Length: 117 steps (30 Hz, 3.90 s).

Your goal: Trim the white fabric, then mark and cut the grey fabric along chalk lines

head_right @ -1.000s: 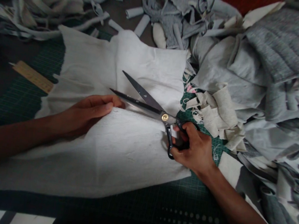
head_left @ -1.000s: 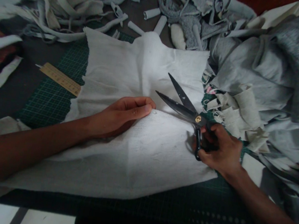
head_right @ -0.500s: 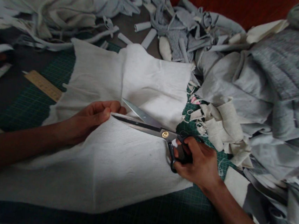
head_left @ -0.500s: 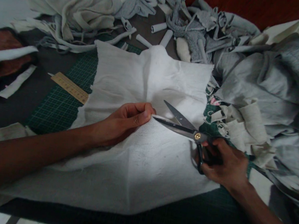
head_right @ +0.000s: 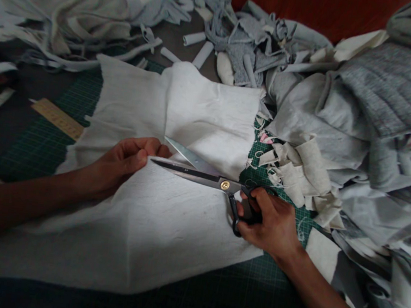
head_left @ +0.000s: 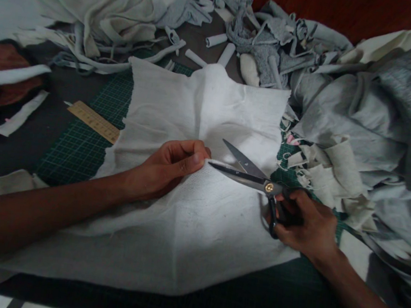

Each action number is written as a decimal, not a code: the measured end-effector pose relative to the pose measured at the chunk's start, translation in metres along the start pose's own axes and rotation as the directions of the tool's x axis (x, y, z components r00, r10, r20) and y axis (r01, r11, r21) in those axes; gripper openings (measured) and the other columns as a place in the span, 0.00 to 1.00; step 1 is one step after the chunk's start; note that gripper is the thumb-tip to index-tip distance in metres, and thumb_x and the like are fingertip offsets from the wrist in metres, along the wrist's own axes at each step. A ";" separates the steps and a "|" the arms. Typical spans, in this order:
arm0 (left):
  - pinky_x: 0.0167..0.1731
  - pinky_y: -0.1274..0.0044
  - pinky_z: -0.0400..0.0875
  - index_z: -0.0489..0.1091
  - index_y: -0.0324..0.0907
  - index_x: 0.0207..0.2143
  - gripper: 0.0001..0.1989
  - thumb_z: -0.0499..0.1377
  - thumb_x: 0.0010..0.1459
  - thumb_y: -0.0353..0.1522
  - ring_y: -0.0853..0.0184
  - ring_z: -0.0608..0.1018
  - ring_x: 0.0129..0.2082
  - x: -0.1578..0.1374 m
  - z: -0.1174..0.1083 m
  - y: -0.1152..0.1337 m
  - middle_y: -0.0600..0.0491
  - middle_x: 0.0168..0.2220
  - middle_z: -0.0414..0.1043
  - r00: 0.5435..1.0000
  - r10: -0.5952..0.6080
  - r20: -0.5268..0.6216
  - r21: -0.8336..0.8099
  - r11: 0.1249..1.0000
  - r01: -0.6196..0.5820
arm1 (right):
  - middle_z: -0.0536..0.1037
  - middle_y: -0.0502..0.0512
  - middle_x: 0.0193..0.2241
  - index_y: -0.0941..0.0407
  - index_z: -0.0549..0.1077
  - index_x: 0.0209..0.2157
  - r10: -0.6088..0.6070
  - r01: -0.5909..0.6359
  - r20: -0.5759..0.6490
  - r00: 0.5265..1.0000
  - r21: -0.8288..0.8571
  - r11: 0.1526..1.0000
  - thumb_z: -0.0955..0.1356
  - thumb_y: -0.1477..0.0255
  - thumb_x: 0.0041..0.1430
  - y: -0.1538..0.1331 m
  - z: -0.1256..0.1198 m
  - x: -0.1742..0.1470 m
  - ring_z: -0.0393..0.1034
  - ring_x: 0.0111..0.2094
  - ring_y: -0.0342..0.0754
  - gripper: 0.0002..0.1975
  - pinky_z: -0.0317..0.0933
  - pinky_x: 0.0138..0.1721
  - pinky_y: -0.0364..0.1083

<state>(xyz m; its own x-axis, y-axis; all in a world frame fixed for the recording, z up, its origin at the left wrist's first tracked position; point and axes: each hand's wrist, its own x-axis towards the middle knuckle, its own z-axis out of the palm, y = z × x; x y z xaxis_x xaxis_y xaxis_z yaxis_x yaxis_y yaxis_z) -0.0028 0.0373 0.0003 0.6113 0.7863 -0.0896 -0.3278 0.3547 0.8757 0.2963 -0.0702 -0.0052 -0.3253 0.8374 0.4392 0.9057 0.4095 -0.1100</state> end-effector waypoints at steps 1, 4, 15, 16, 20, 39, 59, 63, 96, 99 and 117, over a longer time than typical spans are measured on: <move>0.25 0.80 0.60 0.68 0.41 0.24 0.23 0.74 0.56 0.45 0.72 0.63 0.26 0.000 -0.001 0.000 0.57 0.26 0.61 1.000 0.009 0.003 0.008 1.000 -0.009 | 0.76 0.46 0.21 0.51 0.67 0.35 0.000 0.000 -0.002 1.000 0.000 1.000 0.68 0.71 0.56 0.000 0.000 0.000 0.68 0.17 0.46 0.05 0.58 0.19 0.44; 0.26 0.80 0.61 0.70 0.41 0.25 0.23 0.74 0.55 0.46 0.72 0.65 0.26 0.001 -0.003 -0.002 0.57 0.25 0.62 0.999 0.036 0.006 0.055 0.998 -0.037 | 0.76 0.46 0.20 0.51 0.67 0.35 0.012 -0.012 -0.002 1.000 0.002 1.000 0.67 0.71 0.56 0.000 0.000 0.000 0.67 0.17 0.46 0.05 0.57 0.19 0.44; 0.30 0.80 0.64 0.72 0.40 0.25 0.22 0.74 0.56 0.47 0.71 0.69 0.29 0.002 -0.008 -0.002 0.56 0.29 0.68 0.994 0.108 0.015 0.180 0.978 -0.109 | 0.76 0.46 0.20 0.51 0.67 0.35 0.002 -0.003 -0.012 1.000 -0.010 1.000 0.68 0.71 0.55 0.001 0.002 -0.002 0.67 0.16 0.45 0.05 0.59 0.19 0.44; 0.30 0.80 0.64 0.72 0.40 0.25 0.22 0.73 0.57 0.47 0.71 0.69 0.29 0.003 -0.008 -0.002 0.56 0.28 0.69 0.993 0.117 0.026 0.184 0.976 -0.120 | 0.76 0.46 0.20 0.51 0.66 0.35 -0.007 0.007 -0.018 1.000 -0.006 1.000 0.68 0.72 0.56 0.000 0.002 -0.001 0.67 0.16 0.45 0.05 0.58 0.19 0.43; 0.29 0.78 0.64 0.73 0.41 0.25 0.20 0.73 0.57 0.45 0.71 0.69 0.27 0.003 -0.007 0.000 0.56 0.26 0.69 0.987 0.152 0.049 0.203 0.966 -0.159 | 0.76 0.45 0.20 0.51 0.65 0.35 -0.030 0.030 -0.023 0.999 -0.010 1.000 0.67 0.72 0.58 0.000 0.002 0.000 0.67 0.15 0.45 0.05 0.58 0.19 0.43; 0.31 0.81 0.66 0.73 0.41 0.26 0.22 0.76 0.52 0.47 0.71 0.72 0.30 0.003 -0.010 -0.001 0.56 0.30 0.72 0.997 0.073 0.034 0.179 0.981 -0.078 | 0.72 0.44 0.17 0.53 0.67 0.33 -0.136 0.134 -0.024 0.990 -0.044 0.990 0.64 0.75 0.65 0.003 -0.003 0.003 0.66 0.15 0.43 0.05 0.54 0.20 0.43; 0.27 0.80 0.63 0.68 0.40 0.22 0.24 0.75 0.55 0.44 0.72 0.66 0.26 0.008 -0.010 -0.003 0.58 0.24 0.64 0.984 0.146 0.105 0.140 0.977 -0.160 | 0.73 0.45 0.18 0.53 0.68 0.33 -0.157 0.158 0.015 0.987 -0.069 0.985 0.64 0.76 0.70 0.009 -0.002 -0.004 0.65 0.17 0.43 0.09 0.52 0.22 0.44; 0.26 0.79 0.61 0.67 0.41 0.21 0.25 0.76 0.54 0.45 0.72 0.65 0.25 0.007 -0.008 -0.001 0.58 0.23 0.63 0.988 0.128 0.090 0.159 0.977 -0.141 | 0.72 0.46 0.18 0.53 0.70 0.33 -0.137 0.139 0.038 0.990 -0.087 0.986 0.66 0.75 0.68 0.013 0.000 -0.011 0.64 0.17 0.44 0.07 0.51 0.22 0.45; 0.28 0.80 0.64 0.72 0.40 0.25 0.20 0.75 0.56 0.42 0.72 0.68 0.27 0.005 -0.011 -0.002 0.57 0.26 0.67 0.988 0.097 0.124 0.148 0.982 -0.115 | 0.74 0.47 0.20 0.54 0.72 0.31 -0.160 0.164 0.055 0.986 -0.080 0.983 0.63 0.80 0.66 0.008 -0.004 -0.005 0.66 0.19 0.45 0.11 0.53 0.24 0.45; 0.28 0.81 0.64 0.72 0.39 0.24 0.21 0.75 0.55 0.43 0.73 0.68 0.27 0.006 -0.011 -0.002 0.57 0.26 0.67 0.988 0.103 0.117 0.150 0.981 -0.120 | 0.74 0.47 0.19 0.53 0.70 0.29 -0.138 0.142 0.053 0.989 -0.082 0.986 0.63 0.81 0.63 0.006 -0.004 -0.002 0.65 0.18 0.45 0.11 0.53 0.23 0.45; 0.34 0.80 0.75 0.83 0.45 0.35 0.12 0.75 0.56 0.43 0.68 0.81 0.35 0.001 -0.013 -0.002 0.51 0.37 0.81 0.994 0.068 0.086 0.226 0.970 -0.086 | 0.72 0.45 0.18 0.53 0.70 0.34 -0.115 0.115 -0.009 0.993 -0.023 0.993 0.67 0.71 0.59 0.005 0.001 -0.003 0.63 0.16 0.43 0.01 0.57 0.19 0.43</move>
<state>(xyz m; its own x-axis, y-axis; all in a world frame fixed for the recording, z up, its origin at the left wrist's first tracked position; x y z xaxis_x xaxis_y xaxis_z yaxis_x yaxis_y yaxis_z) -0.0108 0.0435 -0.0077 0.6473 0.7621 0.0110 -0.2077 0.1624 0.9646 0.3017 -0.0702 -0.0077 -0.4247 0.7814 0.4573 0.8684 0.4943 -0.0381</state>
